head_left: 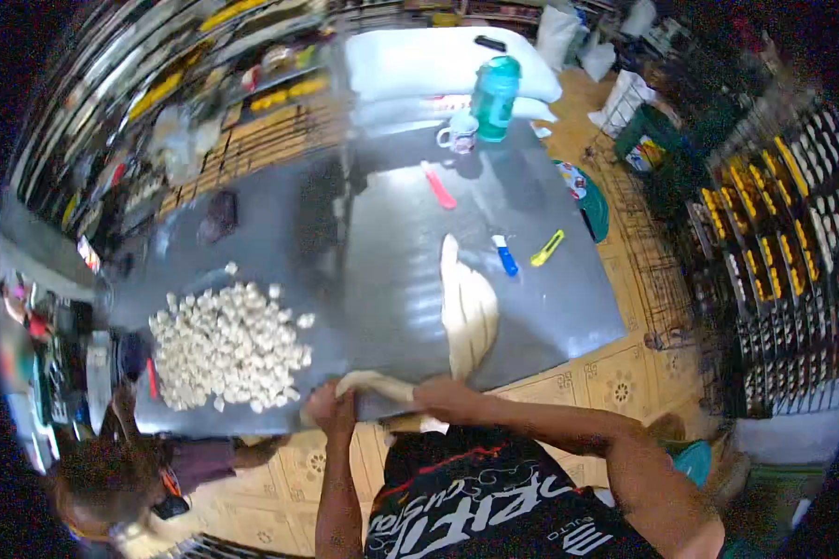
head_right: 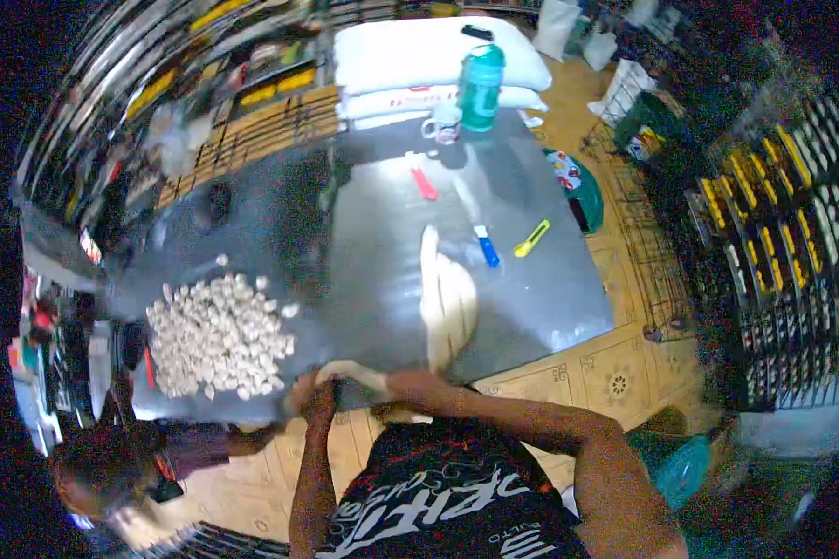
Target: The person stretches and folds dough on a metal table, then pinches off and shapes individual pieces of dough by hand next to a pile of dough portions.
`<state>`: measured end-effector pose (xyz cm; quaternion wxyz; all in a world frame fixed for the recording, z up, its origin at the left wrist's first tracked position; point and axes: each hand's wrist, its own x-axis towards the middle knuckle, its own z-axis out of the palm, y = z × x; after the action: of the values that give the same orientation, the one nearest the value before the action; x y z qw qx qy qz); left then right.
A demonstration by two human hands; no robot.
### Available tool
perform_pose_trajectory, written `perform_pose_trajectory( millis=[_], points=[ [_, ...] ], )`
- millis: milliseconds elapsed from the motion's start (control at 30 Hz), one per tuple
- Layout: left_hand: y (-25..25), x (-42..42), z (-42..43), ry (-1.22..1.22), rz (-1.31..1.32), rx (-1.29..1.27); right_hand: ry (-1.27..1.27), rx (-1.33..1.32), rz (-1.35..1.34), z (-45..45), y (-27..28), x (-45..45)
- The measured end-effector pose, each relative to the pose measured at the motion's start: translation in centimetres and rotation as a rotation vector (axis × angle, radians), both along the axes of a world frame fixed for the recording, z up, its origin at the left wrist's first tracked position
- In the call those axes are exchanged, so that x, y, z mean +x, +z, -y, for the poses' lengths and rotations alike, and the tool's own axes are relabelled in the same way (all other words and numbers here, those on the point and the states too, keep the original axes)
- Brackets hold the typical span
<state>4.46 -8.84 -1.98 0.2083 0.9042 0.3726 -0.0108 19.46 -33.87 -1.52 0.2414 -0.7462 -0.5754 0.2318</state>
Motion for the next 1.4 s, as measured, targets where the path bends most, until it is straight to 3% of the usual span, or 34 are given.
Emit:
perform_pose_trajectory(
  millis=[33,100,200,267,300,367,433,500,533,600,667,700,767,867,933,1000,1033,1100,1133,1267,1333,1367,1400],
  points=[
    [-1.9,0.0,-0.7,-0.025,-0.001,0.007,0.068,-0.037,-0.223,-0.3,2.6,1.2],
    [-6.3,-1.6,-1.4,0.059,0.261,-0.05,0.038,0.045,-0.361,-0.3,8.2,3.9],
    [-2.1,0.3,2.3,0.043,0.398,-0.046,-0.028,-0.07,-0.526,0.5,12.9,11.8],
    [-1.2,0.7,4.5,-0.141,0.381,0.12,-0.23,-0.081,-0.313,1.7,11.9,15.8],
    [0.2,1.6,5.9,-0.176,0.276,0.052,-0.243,-0.076,-0.315,1.5,10.2,16.0],
    [0.5,2.6,9.0,-0.233,0.186,-0.015,-0.249,-0.021,-0.058,0.1,4.6,15.1],
    [-1.4,1.0,10.7,-0.22,0.251,0.385,-0.263,0.021,0.223,-1.8,0.7,13.0],
    [-1.9,1.6,9.7,-0.248,0.2,0.347,-0.276,0.331,0.319,-4.4,-0.9,6.0],
    [-2.1,1.8,8.8,-0.26,0.129,0.318,-0.155,0.2,0.227,-4.7,-1.3,3.0],
    [-2.4,0.5,6.8,-0.289,-0.04,0.255,-0.062,0.358,0.311,-5.4,-3.3,0.3],
    [-4.0,1.4,3.7,-0.33,-0.04,0.398,0.004,0.069,0.287,-9.1,-1.9,2.8],
    [-3.9,2.5,2.2,-0.296,-0.068,0.373,-0.001,0.063,0.284,-10.9,-2.3,3.3],
    [-4.2,4.4,-1.2,-0.257,-0.092,0.527,-0.307,0.292,0.483,-13.7,-3.1,4.1],
    [-3.8,5.1,-3.2,-0.083,0.1,0.417,-0.372,0.181,0.581,-16.1,-3.2,4.8],
    [-2.3,3.7,-1.7,-0.187,-0.07,0.621,-0.295,-0.03,0.479,-15.5,-3.4,3.5],
    [-5.2,0.6,0.3,-0.135,-0.012,0.465,-0.261,0.206,0.483,-12.2,-5.5,1.1],
    [-4.9,-1.1,1.4,-0.164,0.027,0.314,-0.203,0.343,0.677,-10.0,-4.0,0.2],
    [-3.4,-4.2,2.9,-0.132,0.123,0.118,-0.071,-0.017,0.441,-7.8,-2.1,-0.9],
    [-3.2,-4.6,2.8,-0.103,0.116,0.129,-0.043,-0.001,0.437,-8.3,-2.2,-0.9],
    [-2.3,-5.9,1.0,0.179,0.265,-0.597,-0.097,0.293,0.412,-10.6,-3.2,-2.0],
    [1.9,-3.8,2.6,0.174,0.537,-0.552,-0.002,0.126,0.193,-12.6,-3.4,-3.5],
    [2.7,-3.3,3.5,0.221,0.536,-0.526,0.044,0.142,0.175,-12.8,-1.2,-3.0],
    [3.3,-2.8,4.3,0.242,0.542,-0.441,0.123,-0.051,-0.035,-13.0,0.9,-1.6]
  ],
)
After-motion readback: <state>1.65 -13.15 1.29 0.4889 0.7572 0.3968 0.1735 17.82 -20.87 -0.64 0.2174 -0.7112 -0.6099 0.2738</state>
